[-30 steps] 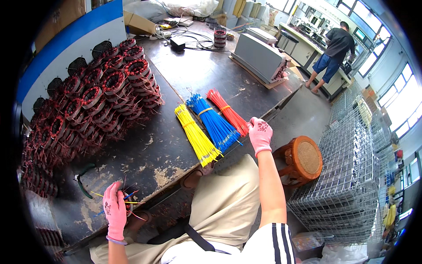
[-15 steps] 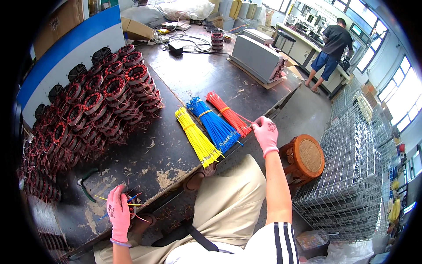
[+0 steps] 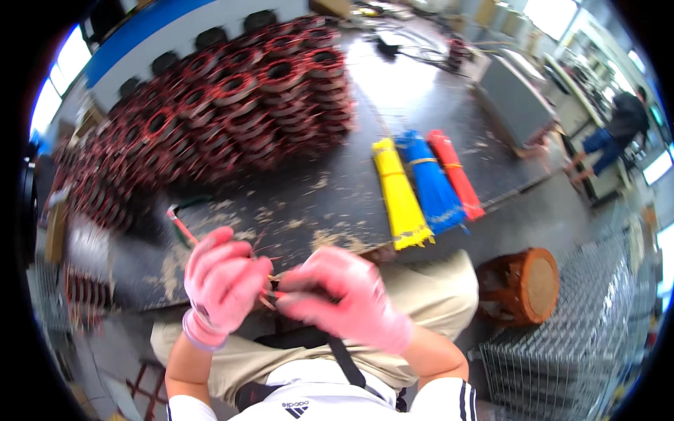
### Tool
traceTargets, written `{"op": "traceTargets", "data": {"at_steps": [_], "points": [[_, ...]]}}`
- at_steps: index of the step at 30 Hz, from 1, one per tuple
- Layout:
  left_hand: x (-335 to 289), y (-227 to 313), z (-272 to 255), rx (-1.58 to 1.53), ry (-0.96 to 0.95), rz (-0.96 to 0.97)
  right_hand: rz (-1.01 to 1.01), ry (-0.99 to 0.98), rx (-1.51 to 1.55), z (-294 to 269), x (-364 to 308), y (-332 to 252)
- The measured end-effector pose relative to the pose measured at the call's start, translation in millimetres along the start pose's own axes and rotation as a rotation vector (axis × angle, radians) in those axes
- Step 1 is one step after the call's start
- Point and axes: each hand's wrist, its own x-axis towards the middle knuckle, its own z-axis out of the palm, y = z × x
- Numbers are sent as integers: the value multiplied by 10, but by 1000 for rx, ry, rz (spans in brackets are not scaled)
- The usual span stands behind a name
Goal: The person assembles motor components by threading colored wires through stator coils, securing them with zip ties, and cutting the excess plastic with pliers.
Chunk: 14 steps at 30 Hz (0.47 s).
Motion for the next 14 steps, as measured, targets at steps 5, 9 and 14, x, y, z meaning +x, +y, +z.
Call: {"op": "traceTargets", "data": {"at_steps": [5, 9, 14], "points": [[-719, -214, -166, -86, -20, -676, 199, -127, -386, 431, 303, 1000], [-870, -184, 79, -81, -46, -792, 259, -400, -382, 796, 495, 1213], [-1078, -236, 367, -166, -85, -890, 210, -391, -418, 1002, 608, 1233]]}}
